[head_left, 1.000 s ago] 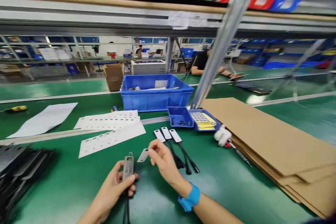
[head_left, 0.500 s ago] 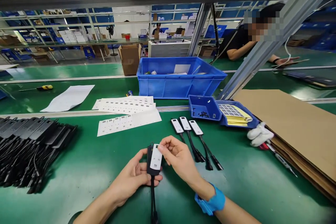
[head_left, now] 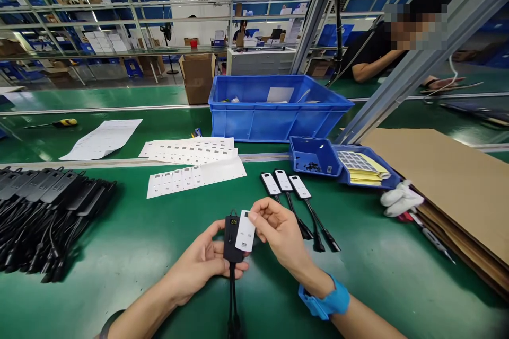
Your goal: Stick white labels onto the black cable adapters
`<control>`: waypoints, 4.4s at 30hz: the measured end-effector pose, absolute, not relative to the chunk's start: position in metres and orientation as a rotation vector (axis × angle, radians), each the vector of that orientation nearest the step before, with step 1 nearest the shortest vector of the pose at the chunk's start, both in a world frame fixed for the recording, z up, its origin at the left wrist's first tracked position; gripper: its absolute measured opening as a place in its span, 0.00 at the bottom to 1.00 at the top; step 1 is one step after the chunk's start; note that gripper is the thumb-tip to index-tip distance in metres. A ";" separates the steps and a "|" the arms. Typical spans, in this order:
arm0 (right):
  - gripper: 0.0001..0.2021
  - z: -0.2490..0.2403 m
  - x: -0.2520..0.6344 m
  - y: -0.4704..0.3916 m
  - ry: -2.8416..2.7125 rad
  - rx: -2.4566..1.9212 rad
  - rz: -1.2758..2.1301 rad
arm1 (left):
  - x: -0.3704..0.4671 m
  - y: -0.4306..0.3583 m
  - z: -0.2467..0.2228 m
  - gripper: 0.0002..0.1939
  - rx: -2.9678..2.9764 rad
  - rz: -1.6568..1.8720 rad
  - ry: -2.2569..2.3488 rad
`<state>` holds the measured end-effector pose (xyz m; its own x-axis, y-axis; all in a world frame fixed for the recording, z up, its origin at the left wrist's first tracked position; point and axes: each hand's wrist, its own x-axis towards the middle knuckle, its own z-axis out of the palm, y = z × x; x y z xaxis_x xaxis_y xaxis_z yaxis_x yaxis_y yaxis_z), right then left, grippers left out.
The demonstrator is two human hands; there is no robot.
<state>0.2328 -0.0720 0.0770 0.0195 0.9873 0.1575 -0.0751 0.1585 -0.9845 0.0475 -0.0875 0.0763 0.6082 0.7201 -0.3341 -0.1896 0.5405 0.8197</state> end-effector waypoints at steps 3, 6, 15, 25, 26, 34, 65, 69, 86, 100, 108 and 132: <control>0.13 0.078 0.234 -0.072 -1.178 -1.029 1.133 | 0.048 -0.087 0.077 0.35 0.834 0.601 0.717; 0.13 0.078 0.235 -0.072 -1.146 -1.032 1.140 | 0.047 -0.087 0.077 0.35 0.832 0.598 0.706; 0.15 0.078 0.238 -0.072 -1.180 -1.099 1.119 | 0.046 -0.088 0.074 0.33 0.829 0.579 0.711; 0.13 0.079 0.236 -0.074 -1.212 -1.100 1.127 | 0.047 -0.087 0.076 0.32 0.846 0.575 0.713; 0.12 0.078 0.235 -0.075 -1.221 -1.098 1.135 | 0.047 -0.087 0.075 0.32 0.844 0.579 0.712; 0.12 0.071 0.227 -0.079 -1.313 -1.138 1.162 | 0.048 -0.089 0.074 0.36 0.816 0.576 0.717; 0.10 0.068 0.224 -0.081 -1.311 -1.176 1.138 | 0.050 -0.090 0.076 0.34 0.876 0.570 0.729; 0.10 0.068 0.224 -0.081 -1.290 -1.186 1.137 | 0.050 -0.091 0.076 0.35 0.892 0.573 0.735; 0.10 0.064 0.224 -0.081 -1.288 -1.262 1.112 | 0.052 -0.091 0.073 0.33 0.965 0.604 0.733; 0.27 0.052 0.221 -0.079 -1.634 -1.325 1.162 | 0.052 -0.088 0.073 0.29 0.712 0.681 0.729; 0.50 0.049 0.215 -0.087 -1.505 -1.070 1.544 | 0.055 -0.087 0.073 0.28 0.737 0.762 0.779; 0.26 0.061 0.233 -0.041 -2.286 -1.778 0.090 | 0.015 -0.046 0.059 0.26 1.855 0.838 1.298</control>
